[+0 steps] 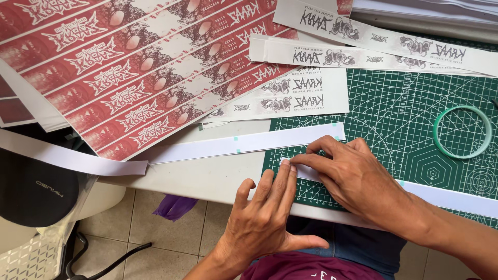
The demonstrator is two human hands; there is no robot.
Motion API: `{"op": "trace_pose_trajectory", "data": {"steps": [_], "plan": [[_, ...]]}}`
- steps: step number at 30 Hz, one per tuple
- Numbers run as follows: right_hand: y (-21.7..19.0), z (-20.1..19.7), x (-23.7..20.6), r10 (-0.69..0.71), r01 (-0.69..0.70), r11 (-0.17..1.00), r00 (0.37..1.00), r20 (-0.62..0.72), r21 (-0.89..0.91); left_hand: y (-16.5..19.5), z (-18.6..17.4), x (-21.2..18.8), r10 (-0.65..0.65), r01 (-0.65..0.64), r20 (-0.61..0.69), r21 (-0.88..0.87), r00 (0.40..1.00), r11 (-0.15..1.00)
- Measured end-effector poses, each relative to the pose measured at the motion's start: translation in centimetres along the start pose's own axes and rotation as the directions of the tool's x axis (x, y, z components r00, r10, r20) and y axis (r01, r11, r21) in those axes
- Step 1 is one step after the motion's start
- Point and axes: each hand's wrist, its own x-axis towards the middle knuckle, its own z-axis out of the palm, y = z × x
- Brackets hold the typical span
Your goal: The person assembles long white paper strips by applying small pieces of green tape to the ends and pressing them together. They use scissors to cut the tape and repeat the process on multiple strips on a green cutting mat.
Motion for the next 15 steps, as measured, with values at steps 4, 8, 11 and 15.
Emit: {"op": "trace_pose_trajectory", "data": {"steps": [4,8,11,15], "plan": [[-0.24,-0.02,0.26,0.036,-0.036,0.999,0.999,0.003,-0.002,-0.31,-0.17,0.07,-0.011,0.012,0.008,-0.070,1.000,0.998],[-0.37,-0.11,0.46,0.009,-0.009,1.000,1.000,-0.019,-0.012,-0.42,-0.32,0.04,-0.014,0.014,0.011,-0.085,1.000,0.996],[-0.57,-0.13,0.53,0.078,-0.079,0.996,0.996,0.031,0.033,-0.39,-0.29,-0.03,-0.019,0.021,0.016,-0.100,1.000,0.995],[-0.80,-0.28,0.45,0.044,-0.044,0.998,0.999,0.000,0.044,-0.42,-0.12,-0.13,-0.023,0.025,0.017,-0.118,1.000,0.993]]}}
